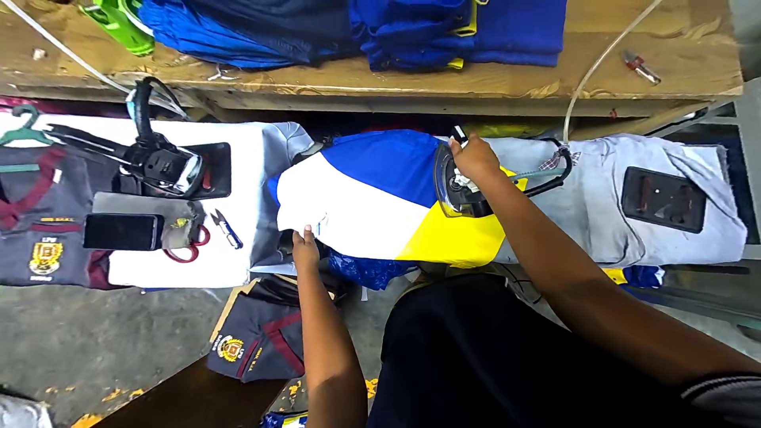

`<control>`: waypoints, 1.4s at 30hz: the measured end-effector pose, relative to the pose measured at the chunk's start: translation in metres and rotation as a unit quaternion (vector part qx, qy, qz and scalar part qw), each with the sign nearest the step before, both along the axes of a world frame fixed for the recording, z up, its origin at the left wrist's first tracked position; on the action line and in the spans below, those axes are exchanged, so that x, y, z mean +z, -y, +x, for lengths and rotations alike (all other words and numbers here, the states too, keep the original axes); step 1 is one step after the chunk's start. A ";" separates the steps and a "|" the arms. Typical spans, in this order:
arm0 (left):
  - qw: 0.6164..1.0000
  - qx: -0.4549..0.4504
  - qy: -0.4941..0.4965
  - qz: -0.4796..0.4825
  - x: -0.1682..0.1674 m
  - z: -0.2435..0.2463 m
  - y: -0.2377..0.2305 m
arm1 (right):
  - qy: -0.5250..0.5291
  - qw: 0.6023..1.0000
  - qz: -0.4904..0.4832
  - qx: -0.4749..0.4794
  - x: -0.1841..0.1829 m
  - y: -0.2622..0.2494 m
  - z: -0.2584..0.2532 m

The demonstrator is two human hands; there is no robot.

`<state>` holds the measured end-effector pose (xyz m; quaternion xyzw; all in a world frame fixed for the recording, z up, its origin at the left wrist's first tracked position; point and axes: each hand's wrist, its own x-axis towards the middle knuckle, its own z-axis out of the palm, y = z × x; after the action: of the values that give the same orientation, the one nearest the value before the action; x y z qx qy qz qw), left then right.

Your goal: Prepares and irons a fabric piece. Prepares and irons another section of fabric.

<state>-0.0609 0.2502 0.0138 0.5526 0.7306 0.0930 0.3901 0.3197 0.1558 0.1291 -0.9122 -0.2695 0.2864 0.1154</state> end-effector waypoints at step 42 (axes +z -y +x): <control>0.961 0.043 0.033 -0.270 -0.102 0.109 0.314 | -0.013 0.945 -0.130 0.299 0.034 0.300 0.246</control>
<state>0.0486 -0.0643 -0.0877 0.3915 0.7382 -0.0734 0.5444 0.5661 -0.1438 0.1635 -0.7928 -0.4890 0.3519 -0.0923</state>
